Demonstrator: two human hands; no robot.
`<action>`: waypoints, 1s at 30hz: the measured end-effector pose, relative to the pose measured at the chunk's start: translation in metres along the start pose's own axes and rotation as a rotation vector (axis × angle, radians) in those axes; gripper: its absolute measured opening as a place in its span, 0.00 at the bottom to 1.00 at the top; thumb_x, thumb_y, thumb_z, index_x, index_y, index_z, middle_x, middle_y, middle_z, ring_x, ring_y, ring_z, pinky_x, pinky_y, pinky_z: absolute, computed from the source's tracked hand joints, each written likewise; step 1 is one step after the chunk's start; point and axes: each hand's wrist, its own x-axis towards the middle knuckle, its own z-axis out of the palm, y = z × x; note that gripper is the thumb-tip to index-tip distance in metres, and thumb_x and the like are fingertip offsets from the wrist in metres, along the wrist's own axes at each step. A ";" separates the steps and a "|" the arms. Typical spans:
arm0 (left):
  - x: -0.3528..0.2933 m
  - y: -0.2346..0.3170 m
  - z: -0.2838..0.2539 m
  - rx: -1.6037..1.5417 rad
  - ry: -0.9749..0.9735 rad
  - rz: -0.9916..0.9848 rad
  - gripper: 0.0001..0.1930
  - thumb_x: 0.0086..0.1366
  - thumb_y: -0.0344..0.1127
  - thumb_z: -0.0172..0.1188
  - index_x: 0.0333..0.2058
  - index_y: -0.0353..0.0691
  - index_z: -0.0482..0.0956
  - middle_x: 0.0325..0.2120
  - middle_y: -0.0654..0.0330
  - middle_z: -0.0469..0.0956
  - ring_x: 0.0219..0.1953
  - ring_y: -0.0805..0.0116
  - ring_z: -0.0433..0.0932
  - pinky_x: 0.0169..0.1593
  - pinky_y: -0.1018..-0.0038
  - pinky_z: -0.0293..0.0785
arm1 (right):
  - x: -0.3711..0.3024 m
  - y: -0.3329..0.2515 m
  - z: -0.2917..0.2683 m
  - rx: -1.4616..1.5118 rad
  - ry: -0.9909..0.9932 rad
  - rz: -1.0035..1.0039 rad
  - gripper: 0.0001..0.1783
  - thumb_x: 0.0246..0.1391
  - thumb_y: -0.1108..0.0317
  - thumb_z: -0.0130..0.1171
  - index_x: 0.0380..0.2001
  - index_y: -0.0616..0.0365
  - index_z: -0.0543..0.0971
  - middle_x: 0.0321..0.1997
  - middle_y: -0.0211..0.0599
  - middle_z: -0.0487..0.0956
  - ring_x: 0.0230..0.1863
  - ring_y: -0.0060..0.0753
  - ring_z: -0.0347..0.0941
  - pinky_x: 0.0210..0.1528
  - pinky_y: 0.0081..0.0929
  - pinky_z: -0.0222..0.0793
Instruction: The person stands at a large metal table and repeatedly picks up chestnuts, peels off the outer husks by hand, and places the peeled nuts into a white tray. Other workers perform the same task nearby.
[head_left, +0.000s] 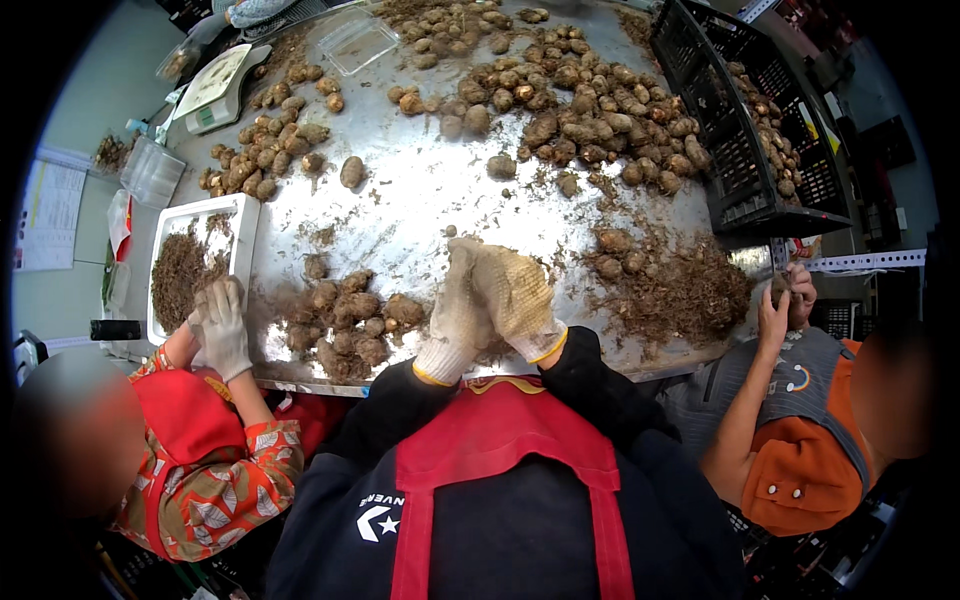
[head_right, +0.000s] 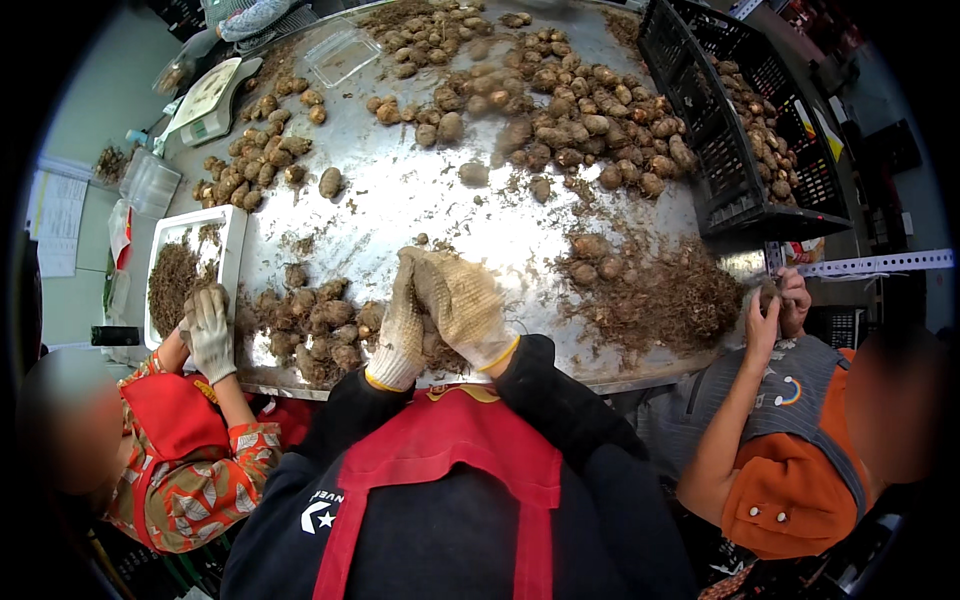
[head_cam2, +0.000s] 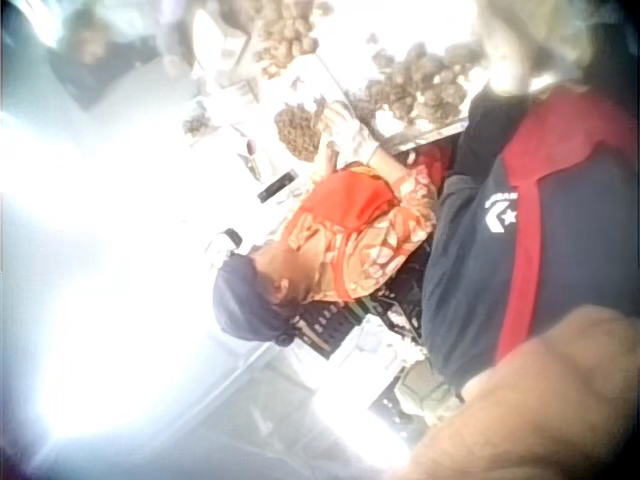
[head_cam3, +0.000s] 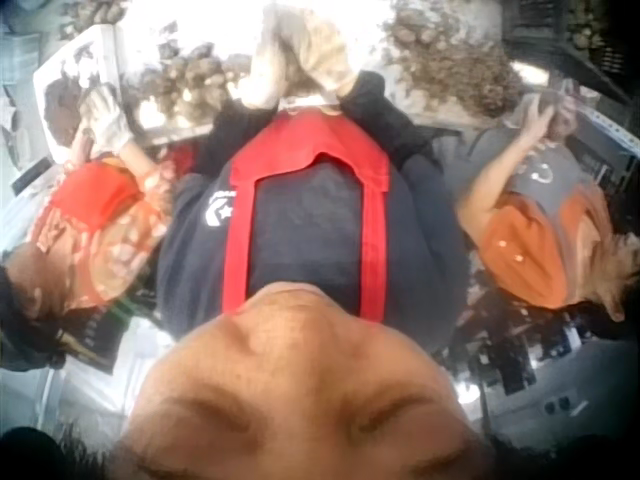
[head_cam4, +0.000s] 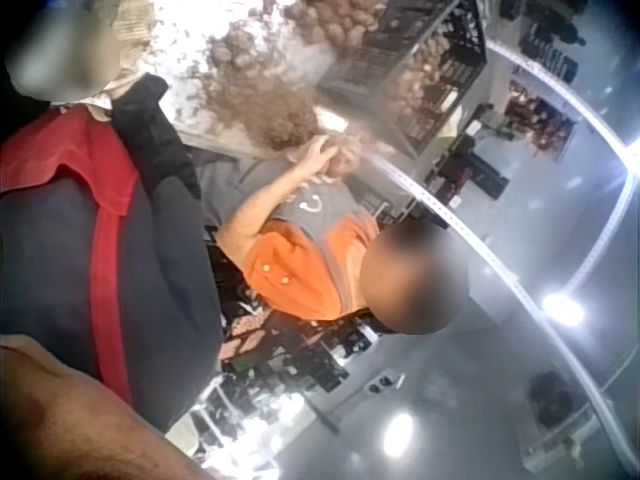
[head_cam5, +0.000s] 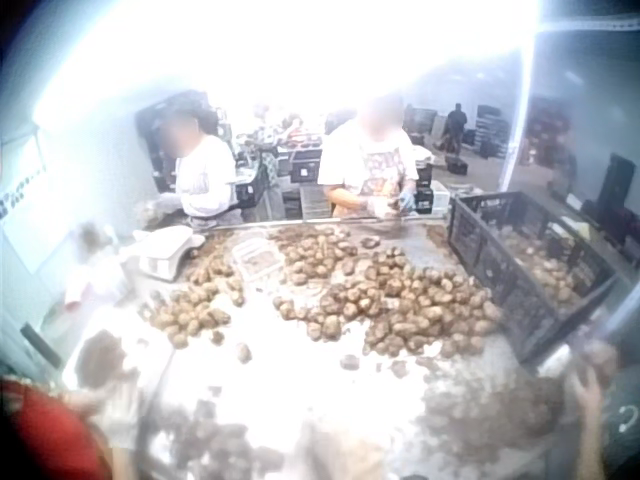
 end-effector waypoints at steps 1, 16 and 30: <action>0.001 -0.001 0.002 0.000 0.037 -0.007 0.26 0.67 0.61 0.48 0.41 0.42 0.74 0.21 0.66 0.73 0.10 0.78 0.64 0.10 0.82 0.61 | 0.000 0.001 -0.001 0.028 -0.034 0.063 0.21 0.60 0.63 0.51 0.54 0.61 0.73 0.48 0.48 0.78 0.48 0.44 0.76 0.51 0.34 0.71; 0.042 -0.036 -0.059 0.628 -0.137 0.352 0.22 0.63 0.43 0.56 0.50 0.32 0.68 0.41 0.43 0.77 0.42 0.55 0.80 0.41 0.62 0.77 | -0.008 -0.006 -0.008 0.314 -0.058 0.233 0.27 0.64 0.52 0.44 0.57 0.61 0.70 0.54 0.49 0.75 0.52 0.41 0.74 0.54 0.33 0.71; 0.006 -0.009 -0.043 1.446 -0.244 1.178 0.17 0.68 0.42 0.47 0.46 0.37 0.74 0.30 0.51 0.79 0.36 0.54 0.80 0.43 0.66 0.75 | -0.036 -0.004 -0.004 0.670 0.211 0.568 0.33 0.66 0.45 0.36 0.57 0.61 0.71 0.50 0.41 0.78 0.39 0.23 0.69 0.38 0.19 0.63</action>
